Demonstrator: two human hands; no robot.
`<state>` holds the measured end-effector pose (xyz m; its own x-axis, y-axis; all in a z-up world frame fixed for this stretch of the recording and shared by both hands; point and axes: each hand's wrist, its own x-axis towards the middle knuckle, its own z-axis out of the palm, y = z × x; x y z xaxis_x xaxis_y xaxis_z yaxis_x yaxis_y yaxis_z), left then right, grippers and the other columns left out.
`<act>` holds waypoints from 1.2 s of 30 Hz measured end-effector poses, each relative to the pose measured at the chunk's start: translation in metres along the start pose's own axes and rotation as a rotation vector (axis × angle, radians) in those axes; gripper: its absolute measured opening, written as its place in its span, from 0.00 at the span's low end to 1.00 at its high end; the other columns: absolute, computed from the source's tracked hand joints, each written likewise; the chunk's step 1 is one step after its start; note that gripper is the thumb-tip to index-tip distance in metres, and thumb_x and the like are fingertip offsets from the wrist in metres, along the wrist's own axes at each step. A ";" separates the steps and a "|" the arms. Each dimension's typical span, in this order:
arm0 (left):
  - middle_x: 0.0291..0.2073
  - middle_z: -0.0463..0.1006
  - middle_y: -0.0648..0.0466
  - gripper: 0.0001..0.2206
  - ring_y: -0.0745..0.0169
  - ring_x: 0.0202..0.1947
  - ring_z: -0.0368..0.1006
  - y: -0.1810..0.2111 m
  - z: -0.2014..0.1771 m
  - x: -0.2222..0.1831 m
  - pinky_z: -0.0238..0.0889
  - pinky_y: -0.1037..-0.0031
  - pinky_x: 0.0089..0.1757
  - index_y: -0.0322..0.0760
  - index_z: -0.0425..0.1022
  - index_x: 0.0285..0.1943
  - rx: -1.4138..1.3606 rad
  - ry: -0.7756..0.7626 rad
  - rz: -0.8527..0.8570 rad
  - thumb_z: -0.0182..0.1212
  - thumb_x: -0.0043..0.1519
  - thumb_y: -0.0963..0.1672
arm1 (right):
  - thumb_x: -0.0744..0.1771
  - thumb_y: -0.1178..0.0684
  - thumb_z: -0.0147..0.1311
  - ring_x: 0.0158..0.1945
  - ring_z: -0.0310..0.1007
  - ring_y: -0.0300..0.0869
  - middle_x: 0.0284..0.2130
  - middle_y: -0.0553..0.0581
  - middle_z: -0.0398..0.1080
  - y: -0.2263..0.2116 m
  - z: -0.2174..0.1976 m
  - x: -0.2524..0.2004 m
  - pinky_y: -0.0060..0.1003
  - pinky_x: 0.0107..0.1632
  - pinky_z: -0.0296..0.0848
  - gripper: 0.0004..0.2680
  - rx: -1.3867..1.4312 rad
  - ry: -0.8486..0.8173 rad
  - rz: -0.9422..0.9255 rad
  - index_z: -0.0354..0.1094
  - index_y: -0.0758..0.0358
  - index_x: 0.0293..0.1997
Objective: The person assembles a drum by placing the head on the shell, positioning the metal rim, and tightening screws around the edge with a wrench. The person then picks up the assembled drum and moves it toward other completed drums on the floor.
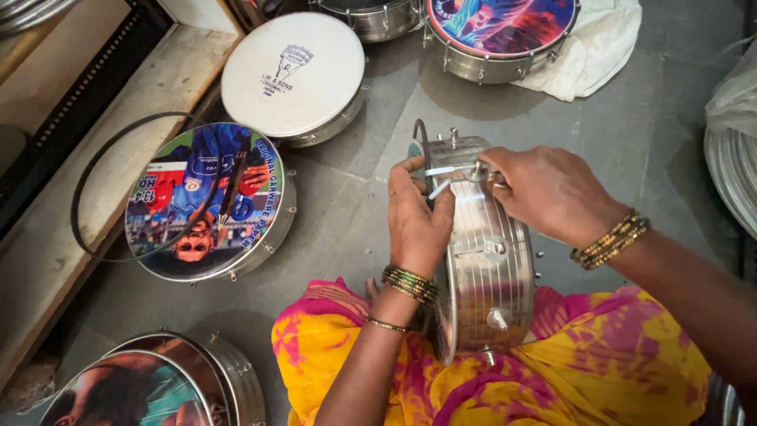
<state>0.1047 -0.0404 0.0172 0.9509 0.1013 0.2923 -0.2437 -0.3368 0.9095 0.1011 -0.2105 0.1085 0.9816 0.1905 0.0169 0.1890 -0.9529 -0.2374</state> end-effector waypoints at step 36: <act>0.40 0.72 0.44 0.23 0.50 0.39 0.72 -0.005 0.008 0.002 0.68 0.63 0.43 0.26 0.67 0.60 0.028 0.012 0.087 0.66 0.56 0.41 | 0.66 0.48 0.57 0.37 0.78 0.56 0.33 0.61 0.78 0.020 -0.001 0.023 0.51 0.42 0.73 0.10 0.036 -0.058 -0.015 0.74 0.53 0.50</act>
<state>0.1092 -0.0457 0.0104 0.9239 0.0815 0.3738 -0.3199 -0.3711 0.8718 0.1275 -0.2251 0.1049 0.9752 0.2185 -0.0353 0.2010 -0.9411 -0.2721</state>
